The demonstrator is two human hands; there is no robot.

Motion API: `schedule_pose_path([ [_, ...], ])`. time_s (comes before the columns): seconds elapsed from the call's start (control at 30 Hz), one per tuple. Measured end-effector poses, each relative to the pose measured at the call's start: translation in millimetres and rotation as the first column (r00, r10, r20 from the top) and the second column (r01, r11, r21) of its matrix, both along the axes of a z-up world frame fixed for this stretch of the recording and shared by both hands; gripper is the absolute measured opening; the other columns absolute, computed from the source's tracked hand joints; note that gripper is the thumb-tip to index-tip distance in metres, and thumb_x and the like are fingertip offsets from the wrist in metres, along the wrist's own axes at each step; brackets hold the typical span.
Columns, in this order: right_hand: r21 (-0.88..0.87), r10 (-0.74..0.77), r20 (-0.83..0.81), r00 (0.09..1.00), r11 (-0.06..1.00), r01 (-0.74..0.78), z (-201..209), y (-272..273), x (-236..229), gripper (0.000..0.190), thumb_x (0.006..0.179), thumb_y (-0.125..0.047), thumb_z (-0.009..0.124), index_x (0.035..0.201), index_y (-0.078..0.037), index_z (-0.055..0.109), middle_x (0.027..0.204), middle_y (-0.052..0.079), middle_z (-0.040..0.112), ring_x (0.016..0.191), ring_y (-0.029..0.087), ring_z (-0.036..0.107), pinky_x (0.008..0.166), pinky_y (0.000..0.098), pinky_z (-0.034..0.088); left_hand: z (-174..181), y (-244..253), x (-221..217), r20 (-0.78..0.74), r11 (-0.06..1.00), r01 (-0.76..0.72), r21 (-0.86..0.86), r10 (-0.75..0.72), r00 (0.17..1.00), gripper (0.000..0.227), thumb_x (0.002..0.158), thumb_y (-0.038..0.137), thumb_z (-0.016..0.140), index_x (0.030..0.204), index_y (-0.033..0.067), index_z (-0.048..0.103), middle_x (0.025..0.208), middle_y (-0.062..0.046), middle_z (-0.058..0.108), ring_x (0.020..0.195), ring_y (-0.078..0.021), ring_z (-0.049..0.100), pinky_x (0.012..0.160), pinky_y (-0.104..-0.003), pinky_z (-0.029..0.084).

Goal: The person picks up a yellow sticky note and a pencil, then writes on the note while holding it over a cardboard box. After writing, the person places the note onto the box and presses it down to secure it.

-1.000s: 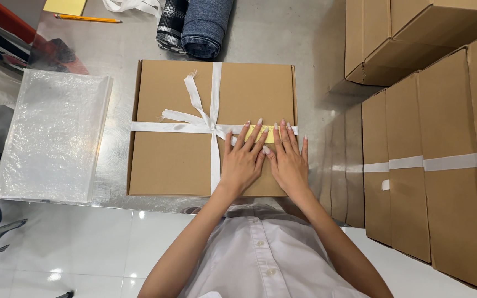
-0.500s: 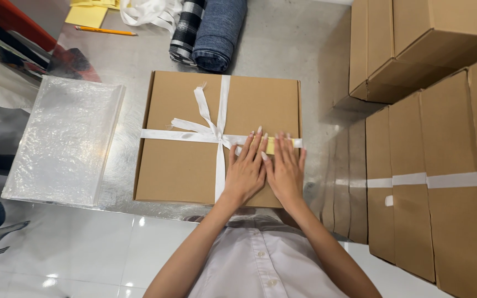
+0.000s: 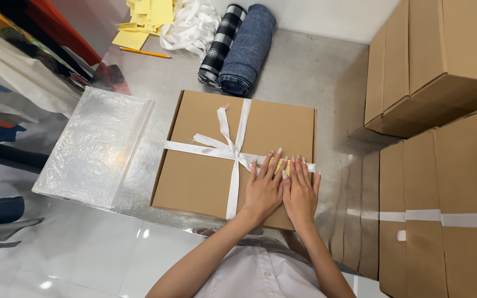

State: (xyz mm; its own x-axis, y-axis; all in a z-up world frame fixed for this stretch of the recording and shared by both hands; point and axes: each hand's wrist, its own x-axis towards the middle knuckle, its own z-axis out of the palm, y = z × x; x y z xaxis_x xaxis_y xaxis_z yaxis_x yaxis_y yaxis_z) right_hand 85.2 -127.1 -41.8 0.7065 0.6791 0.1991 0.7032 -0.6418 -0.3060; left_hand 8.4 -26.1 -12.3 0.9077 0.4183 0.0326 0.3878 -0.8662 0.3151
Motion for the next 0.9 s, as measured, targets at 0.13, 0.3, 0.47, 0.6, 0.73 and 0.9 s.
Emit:
schedule_pose_path([
  [0.13,-0.019,-0.097,0.007,0.995,0.995,0.097,5,-10,-5,0.051,0.109,-0.039,0.038,0.15,-0.01,0.05,0.164,0.007,0.038,0.152,0.026,0.032,0.121,0.0636,0.008,6,4,-3,-0.023,0.997,0.021,-0.072,-0.023,0.999,0.058,0.105,0.042,0.026,0.16,0.024,0.031,0.171,-0.002,0.017,0.157,-0.023,0.012,0.121,-0.056,0.007],
  [0.3,0.054,-0.069,-0.101,0.992,0.996,0.075,6,-14,17,0.043,0.108,-0.033,0.042,0.145,-0.015,0.056,0.159,0.005,0.046,0.148,0.024,0.038,0.12,0.0645,0.01,14,12,2,-0.07,0.995,0.018,-0.097,-0.025,0.997,0.057,0.105,0.045,0.024,0.159,0.0277,0.031,0.171,0.003,0.015,0.157,-0.0188,0.012,0.122,-0.054,0.007],
  [0.47,0.374,-0.008,-0.385,0.923,0.913,0.163,67,-13,33,0.034,0.109,-0.024,0.046,0.135,-0.011,0.062,0.143,0.009,0.057,0.138,0.026,0.049,0.116,0.0568,0.025,48,44,-23,0.174,0.953,0.003,-0.304,0.053,0.983,0.053,0.107,0.034,0.038,0.159,0.023,0.035,0.169,-0.006,0.025,0.154,-0.027,0.025,0.123,-0.056,0.018],
  [0.6,0.604,0.169,-0.647,0.743,0.709,0.364,103,10,41,0.029,0.109,-0.018,0.05,0.123,-0.002,0.069,0.122,0.018,0.071,0.125,0.03,0.062,0.108,0.0418,0.046,54,86,-48,0.307,0.846,-0.17,-0.506,0.36,0.881,0.041,0.102,0.02,0.052,0.143,0.0228,0.058,0.147,-0.002,0.055,0.138,-0.0261,0.051,0.112,-0.053,0.039],
  [0.73,0.572,0.229,-0.697,0.679,0.748,0.336,118,57,40,0.026,0.109,-0.022,0.052,0.117,-0.007,0.072,0.116,0.011,0.074,0.118,0.025,0.069,0.1,0.0326,0.051,70,123,-76,0.227,0.621,-0.31,-0.719,0.633,0.74,0.031,0.105,0.037,0.052,0.129,0.0305,0.07,0.126,0.01,0.071,0.123,-0.0138,0.065,0.106,-0.035,0.05],
  [0.9,0.591,0.329,-0.705,0.628,0.762,0.265,145,133,18,0.025,0.107,-0.022,0.055,0.116,-0.006,0.072,0.112,0.01,0.075,0.111,0.02,0.069,0.1,0.0321,0.05,126,161,-122,0.26,0.492,-0.273,-0.826,0.764,0.59,0.032,0.105,0.031,0.052,0.126,0.0159,0.072,0.119,-0.006,0.075,0.121,-0.0275,0.067,0.105,-0.043,0.049],
])
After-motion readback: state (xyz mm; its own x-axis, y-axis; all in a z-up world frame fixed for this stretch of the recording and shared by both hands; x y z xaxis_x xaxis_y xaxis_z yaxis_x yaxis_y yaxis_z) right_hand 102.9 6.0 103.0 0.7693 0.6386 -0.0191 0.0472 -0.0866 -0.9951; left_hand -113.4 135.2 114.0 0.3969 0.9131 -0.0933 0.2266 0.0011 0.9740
